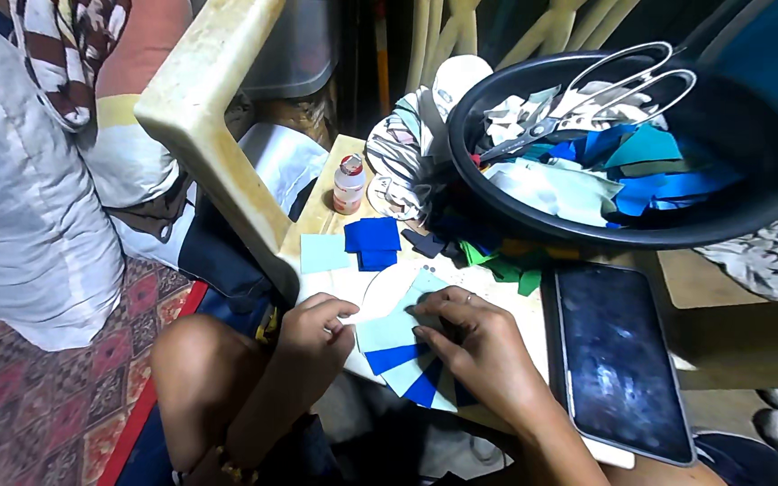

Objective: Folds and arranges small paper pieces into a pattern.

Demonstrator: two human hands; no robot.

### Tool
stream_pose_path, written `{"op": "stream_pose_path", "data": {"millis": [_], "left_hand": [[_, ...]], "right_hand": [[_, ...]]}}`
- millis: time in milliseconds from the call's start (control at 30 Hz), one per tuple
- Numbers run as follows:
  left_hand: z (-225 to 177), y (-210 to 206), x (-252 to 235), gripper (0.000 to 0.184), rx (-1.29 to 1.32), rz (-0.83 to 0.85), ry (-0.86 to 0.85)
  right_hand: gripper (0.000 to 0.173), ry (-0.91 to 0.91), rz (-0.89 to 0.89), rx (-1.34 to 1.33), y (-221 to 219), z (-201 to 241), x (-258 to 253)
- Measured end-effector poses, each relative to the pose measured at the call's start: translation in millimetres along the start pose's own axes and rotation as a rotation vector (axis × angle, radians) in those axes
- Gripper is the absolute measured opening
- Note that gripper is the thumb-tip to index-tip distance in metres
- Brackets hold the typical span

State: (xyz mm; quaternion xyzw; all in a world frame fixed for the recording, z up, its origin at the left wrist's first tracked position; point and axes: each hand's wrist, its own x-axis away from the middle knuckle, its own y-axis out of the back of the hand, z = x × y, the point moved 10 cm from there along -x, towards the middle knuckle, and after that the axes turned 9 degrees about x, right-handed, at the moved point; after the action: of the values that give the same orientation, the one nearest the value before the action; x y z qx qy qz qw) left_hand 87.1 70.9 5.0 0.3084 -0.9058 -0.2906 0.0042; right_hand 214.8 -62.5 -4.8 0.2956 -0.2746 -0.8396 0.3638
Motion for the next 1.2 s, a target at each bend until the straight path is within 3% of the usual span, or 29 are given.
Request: {"op": "stream_pose_path", "data": {"millis": [133,333,500,633,967,1200], "left_hand": [[-1.7,5.2,0.6,0.016,-0.002,-0.061,-0.058],[-6.8,-8.0,6.4,0.014,0.017,0.016,-0.214],[1.2,8.5,3.7,0.01,-0.005,-0.107,-0.141],[5.6,8.9,4.2,0.01,0.02,-0.1,-0.107],[-3.3,3.7,7.8,0.011,0.015,-0.106,-0.238],[-12.2,-19.8,13.4,0.014,-0.117,0.033,-0.317]], "right_hand": [[0.021,0.007,0.009,-0.006,-0.5,-1.1,0.2],[0.036,-0.021,0.021,-0.04,-0.9,-3.9,-0.5],[0.039,-0.033,0.023,-0.034,-1.8,-5.7,-0.3],[0.04,-0.036,0.012,-0.049,-1.7,-6.9,-0.2],[0.041,-0.044,0.017,-0.052,-2.2,-9.3,-0.1],[0.039,-0.043,0.014,-0.051,-1.6,-8.7,0.2]]}}
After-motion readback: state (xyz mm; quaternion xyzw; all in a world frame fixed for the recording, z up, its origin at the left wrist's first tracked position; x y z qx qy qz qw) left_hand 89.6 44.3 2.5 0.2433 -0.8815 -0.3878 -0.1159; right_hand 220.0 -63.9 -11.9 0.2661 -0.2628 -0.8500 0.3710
